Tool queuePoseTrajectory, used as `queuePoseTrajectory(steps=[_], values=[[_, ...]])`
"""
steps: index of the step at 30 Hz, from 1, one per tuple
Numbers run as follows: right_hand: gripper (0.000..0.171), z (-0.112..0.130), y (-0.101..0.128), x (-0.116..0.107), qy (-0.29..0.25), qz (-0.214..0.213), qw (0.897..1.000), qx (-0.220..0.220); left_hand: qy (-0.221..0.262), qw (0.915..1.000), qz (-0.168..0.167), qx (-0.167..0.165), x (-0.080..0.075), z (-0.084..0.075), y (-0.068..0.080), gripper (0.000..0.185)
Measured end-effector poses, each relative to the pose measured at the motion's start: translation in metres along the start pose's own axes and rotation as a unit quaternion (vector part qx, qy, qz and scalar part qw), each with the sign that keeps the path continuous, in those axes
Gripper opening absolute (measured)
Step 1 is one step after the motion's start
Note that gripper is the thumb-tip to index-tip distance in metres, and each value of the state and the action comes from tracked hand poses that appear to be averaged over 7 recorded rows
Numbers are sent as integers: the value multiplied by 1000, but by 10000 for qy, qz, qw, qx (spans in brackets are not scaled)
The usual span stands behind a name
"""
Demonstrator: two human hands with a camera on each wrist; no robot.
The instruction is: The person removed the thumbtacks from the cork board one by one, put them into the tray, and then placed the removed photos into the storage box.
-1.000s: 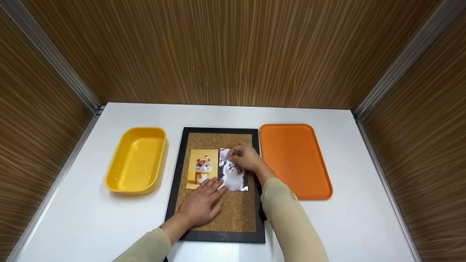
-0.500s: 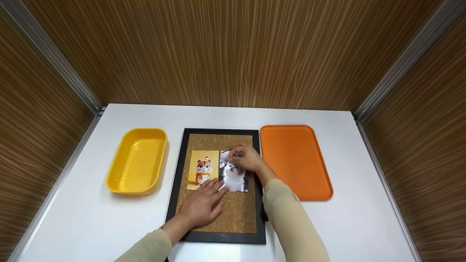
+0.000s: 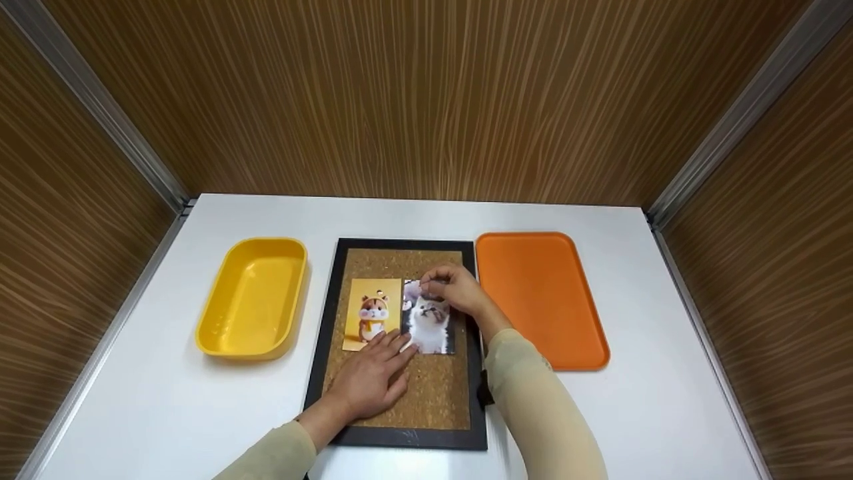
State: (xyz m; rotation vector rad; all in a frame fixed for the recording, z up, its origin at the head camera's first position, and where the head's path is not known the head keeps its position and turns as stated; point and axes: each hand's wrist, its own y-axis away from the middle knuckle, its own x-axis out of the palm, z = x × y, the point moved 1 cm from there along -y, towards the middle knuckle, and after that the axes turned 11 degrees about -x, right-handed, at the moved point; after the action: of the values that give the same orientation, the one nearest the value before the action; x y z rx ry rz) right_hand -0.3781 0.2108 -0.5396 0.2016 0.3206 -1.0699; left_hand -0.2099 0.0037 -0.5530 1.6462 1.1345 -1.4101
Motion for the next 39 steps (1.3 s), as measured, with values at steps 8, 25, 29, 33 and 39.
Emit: queuePoseTrajectory(steps=[8,25,29,33,39], values=[[20,4,3,-7,-196,-162,9995,-183,112,9998,132,-25,-1,-1,1,54],[23,47,16,-37,-514,-465,9967,-432,131,9998,143,-77,1,-2,2,53],[22,53,22,-46,-387,-541,9966,-491,142,9998,113,-68,0,-1,1,53],[23,52,28,-56,-409,-582,9960,-542,147,9998,107,-72,0,-1,1,53],[24,50,36,-69,-338,-596,9961,-548,62,9999,70,-59,-1,-1,0,54]])
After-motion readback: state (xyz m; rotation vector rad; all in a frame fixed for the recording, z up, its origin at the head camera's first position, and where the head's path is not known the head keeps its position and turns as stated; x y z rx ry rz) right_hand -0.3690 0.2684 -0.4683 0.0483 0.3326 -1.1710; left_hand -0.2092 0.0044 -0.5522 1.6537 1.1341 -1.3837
